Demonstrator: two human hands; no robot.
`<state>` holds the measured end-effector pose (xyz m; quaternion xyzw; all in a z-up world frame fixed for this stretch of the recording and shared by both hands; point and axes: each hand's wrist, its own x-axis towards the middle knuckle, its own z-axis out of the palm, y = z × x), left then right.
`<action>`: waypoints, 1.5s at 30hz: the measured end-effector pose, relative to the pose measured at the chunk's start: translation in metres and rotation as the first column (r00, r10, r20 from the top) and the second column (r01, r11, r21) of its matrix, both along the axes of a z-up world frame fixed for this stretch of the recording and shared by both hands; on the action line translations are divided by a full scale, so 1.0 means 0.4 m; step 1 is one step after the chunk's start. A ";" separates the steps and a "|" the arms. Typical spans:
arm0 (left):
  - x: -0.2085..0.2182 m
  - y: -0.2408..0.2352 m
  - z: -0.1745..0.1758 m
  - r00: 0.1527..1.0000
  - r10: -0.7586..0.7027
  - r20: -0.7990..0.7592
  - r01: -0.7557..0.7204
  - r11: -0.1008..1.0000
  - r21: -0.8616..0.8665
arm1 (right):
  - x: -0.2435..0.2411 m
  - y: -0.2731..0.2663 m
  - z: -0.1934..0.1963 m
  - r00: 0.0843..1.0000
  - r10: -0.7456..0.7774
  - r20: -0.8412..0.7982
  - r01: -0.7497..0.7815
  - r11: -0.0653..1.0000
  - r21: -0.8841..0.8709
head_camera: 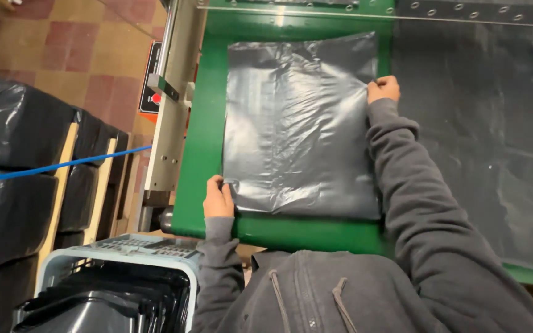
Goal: Folding plastic bags coming off a conveyor belt and placing them neatly into a storage basket.
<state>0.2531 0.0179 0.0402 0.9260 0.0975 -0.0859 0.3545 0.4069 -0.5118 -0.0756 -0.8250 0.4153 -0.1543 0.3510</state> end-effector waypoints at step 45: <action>-0.076 -0.058 0.051 0.786 -0.406 0.467 0.342 0.914 0.218 | -0.626 0.273 0.197 0.532 0.831 -0.162 -0.681 0.307 -0.665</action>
